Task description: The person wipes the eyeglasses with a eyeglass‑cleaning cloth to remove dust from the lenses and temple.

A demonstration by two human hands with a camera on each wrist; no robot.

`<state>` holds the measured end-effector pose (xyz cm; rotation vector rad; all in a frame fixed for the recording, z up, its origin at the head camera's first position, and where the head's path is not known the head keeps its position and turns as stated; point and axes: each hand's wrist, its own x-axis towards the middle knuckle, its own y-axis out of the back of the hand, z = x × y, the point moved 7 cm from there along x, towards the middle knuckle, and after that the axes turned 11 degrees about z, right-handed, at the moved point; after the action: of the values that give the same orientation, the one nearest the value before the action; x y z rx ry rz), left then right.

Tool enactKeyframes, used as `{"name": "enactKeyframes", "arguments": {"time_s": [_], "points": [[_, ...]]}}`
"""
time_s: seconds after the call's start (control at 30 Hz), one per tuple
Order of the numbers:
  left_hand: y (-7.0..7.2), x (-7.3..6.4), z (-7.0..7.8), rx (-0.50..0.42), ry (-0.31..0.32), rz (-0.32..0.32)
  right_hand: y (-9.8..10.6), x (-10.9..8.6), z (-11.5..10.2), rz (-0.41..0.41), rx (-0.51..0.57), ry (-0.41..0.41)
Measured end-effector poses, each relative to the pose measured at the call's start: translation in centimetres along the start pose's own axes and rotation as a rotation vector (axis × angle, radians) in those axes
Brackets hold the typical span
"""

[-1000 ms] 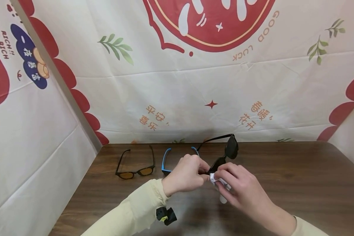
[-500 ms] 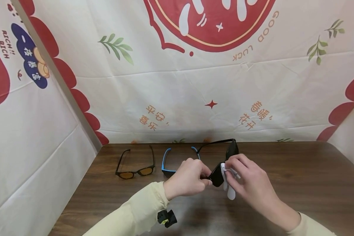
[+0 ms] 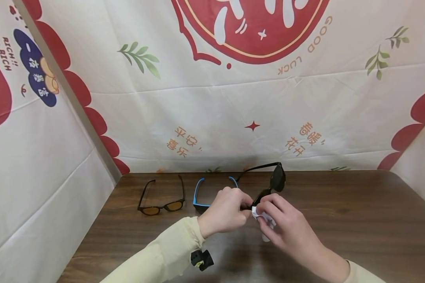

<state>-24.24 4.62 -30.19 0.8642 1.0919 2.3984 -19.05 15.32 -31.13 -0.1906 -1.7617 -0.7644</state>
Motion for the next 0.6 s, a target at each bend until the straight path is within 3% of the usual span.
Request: {"name": "enactKeyframes", "arguments": {"time_s": [0.4,0.6], "points": [[0.5,-0.2,0.1,-0.012,0.018,-0.026,1.0,0.0,2.0,0.015,-0.163,-0.070],[0.1,-0.5,0.3,-0.002,0.027,-0.048,1.3,0.5,2.5,0.016,-0.147,-0.123]]}}
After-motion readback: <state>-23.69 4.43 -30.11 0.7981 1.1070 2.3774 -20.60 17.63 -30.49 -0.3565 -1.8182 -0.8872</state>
